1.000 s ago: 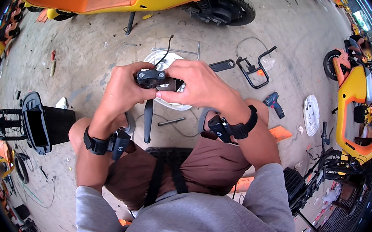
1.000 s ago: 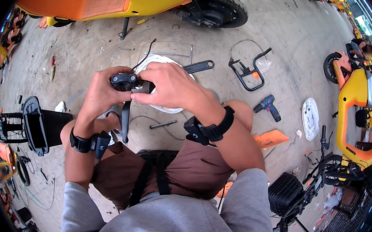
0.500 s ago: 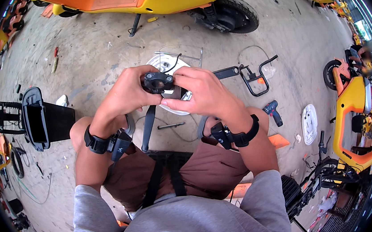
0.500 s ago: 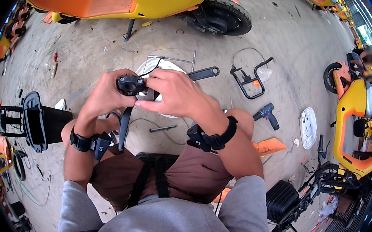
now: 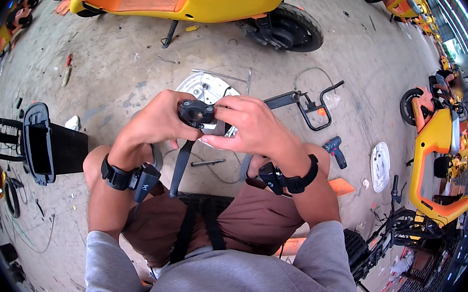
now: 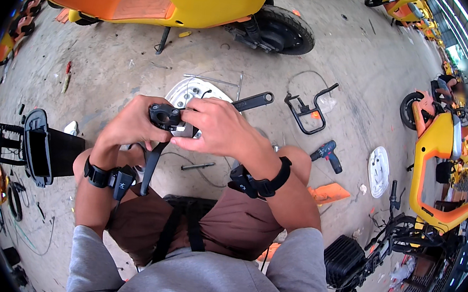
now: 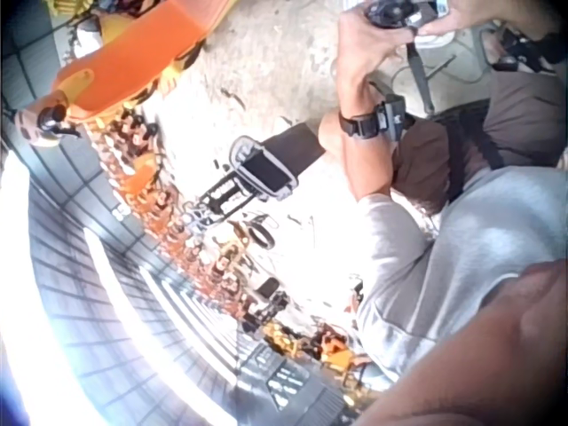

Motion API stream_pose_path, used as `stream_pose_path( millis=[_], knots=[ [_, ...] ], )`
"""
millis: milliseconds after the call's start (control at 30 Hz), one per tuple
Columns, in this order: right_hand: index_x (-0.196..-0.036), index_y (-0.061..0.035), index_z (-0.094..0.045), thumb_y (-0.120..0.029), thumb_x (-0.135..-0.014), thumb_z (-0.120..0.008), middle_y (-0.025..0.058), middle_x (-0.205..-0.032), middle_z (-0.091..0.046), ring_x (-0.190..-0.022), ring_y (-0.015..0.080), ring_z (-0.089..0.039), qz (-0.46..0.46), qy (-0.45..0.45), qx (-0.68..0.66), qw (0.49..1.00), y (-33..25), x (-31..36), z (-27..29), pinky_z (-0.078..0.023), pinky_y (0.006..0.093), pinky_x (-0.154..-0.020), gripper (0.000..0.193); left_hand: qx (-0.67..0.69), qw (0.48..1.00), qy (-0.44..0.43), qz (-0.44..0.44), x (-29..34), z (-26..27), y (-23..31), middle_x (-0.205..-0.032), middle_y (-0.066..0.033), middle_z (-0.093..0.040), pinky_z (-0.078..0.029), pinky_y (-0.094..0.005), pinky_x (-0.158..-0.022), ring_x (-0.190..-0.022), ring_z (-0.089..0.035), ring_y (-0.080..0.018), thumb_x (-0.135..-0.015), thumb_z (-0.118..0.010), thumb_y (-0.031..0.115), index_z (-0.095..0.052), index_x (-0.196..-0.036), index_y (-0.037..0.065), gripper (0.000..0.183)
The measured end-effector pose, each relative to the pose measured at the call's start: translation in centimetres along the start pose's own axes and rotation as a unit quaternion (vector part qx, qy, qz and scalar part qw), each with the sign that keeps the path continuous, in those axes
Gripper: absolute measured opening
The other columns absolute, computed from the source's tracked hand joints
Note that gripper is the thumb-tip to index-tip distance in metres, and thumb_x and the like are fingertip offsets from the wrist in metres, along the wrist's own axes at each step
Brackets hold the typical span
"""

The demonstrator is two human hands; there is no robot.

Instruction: The person assembles a black plastic scooter handlebar component by hand and with a pair of pliers, fitting small metal pins and wires into the assembly housing.

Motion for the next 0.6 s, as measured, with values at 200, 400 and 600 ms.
stream_pose_path(
  millis=[200,400,600],
  knots=[
    [-0.08,-0.0008,-0.067,-0.032,-0.067,-0.079,0.0108,-0.077,-0.062,-0.069,0.0286,-0.062,0.028,0.031,-0.008,0.999,-0.7,-0.3,0.5,-0.051,0.0378,-0.062,0.036,0.043,0.998,-0.04,-0.007,0.3,0.0,0.1,-0.071,-0.0009,-0.062,-0.052,-0.0232,-0.047,-0.059,-0.058,-0.0071,-0.064,-0.078,0.006,-0.064,-0.086,-0.003,0.028],
    [-0.086,0.0,-0.069,-0.025,-0.063,-0.083,0.0115,-0.087,-0.067,-0.068,0.0275,-0.064,0.039,0.05,-0.013,0.998,-1.3,-0.4,1.1,-0.053,0.0345,-0.061,0.037,0.068,0.996,-0.06,0.008,0.2,0.2,-0.2,-0.07,0.0007,-0.061,-0.048,-0.0215,-0.046,-0.057,-0.057,-0.0063,-0.065,-0.08,0.008,-0.064,-0.083,-0.001,0.026],
    [-0.084,-0.0013,-0.069,-0.03,-0.064,-0.082,0.0111,-0.083,-0.066,-0.069,0.0271,-0.064,0.045,0.071,-0.014,0.996,-1.0,-0.4,0.7,-0.053,0.0349,-0.062,0.038,0.064,0.996,-0.058,-0.004,0.4,0.7,-0.4,-0.069,-0.0025,-0.065,-0.051,-0.0227,-0.048,-0.06,-0.061,-0.0082,-0.069,-0.079,0.008,-0.067,-0.082,-0.003,0.021]
  ],
)
Point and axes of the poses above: each hand's wrist, its own x-axis away from the middle knuckle, its own z-axis out of the back of the hand, y = z × x, the point moved 3 cm from there along -x, towards the middle knuckle
